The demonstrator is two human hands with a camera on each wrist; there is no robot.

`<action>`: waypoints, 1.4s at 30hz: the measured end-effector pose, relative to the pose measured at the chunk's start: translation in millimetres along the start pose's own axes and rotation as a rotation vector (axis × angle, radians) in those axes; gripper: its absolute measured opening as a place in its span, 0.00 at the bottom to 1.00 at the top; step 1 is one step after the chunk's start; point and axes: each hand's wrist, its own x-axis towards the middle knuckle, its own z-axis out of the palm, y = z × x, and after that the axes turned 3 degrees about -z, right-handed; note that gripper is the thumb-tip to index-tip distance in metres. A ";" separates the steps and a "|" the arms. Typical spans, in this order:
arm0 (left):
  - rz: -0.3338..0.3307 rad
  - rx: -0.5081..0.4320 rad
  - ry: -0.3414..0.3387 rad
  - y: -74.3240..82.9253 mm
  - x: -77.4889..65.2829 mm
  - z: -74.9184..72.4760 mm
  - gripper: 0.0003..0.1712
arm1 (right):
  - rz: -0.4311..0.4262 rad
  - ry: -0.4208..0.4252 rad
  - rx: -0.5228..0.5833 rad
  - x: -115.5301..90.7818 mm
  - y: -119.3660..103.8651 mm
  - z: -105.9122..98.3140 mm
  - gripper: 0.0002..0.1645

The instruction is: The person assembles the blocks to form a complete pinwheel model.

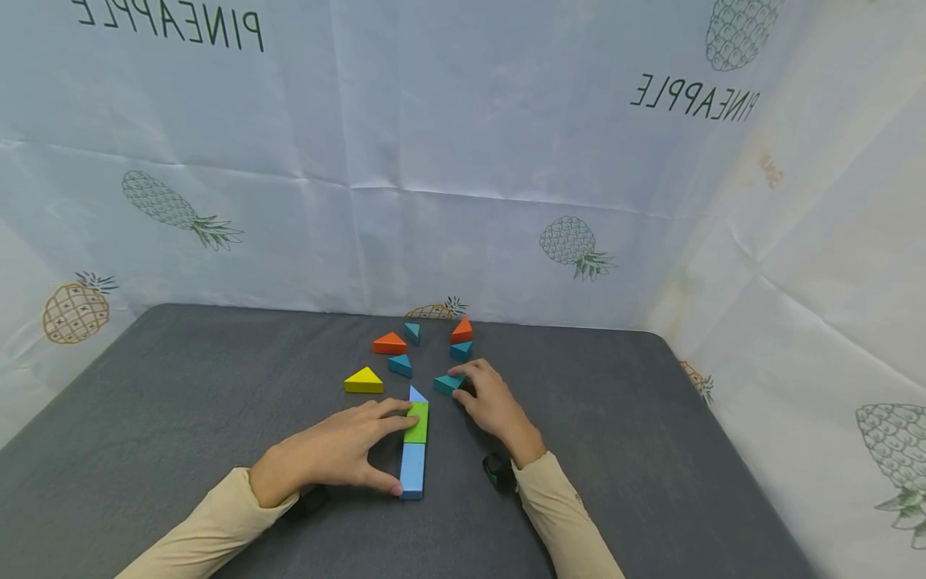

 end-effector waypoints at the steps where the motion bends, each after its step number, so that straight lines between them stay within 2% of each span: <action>1: 0.000 -0.001 -0.001 -0.1 0.0 0.0 0.50 | 0.002 -0.003 0.003 -0.2 -0.9 -0.1 0.19; 21: 0.002 0.009 0.008 0.9 -0.2 0.3 0.50 | -0.015 -0.064 0.024 -1.7 -9.1 2.3 0.20; 34: -0.007 0.029 0.008 1.0 0.5 -0.4 0.51 | -0.087 -0.099 -0.001 -2.4 -12.2 3.4 0.20; 42: 0.001 0.013 0.015 1.2 -0.3 -0.2 0.51 | -0.091 -0.105 -0.004 -3.2 -13.6 7.3 0.20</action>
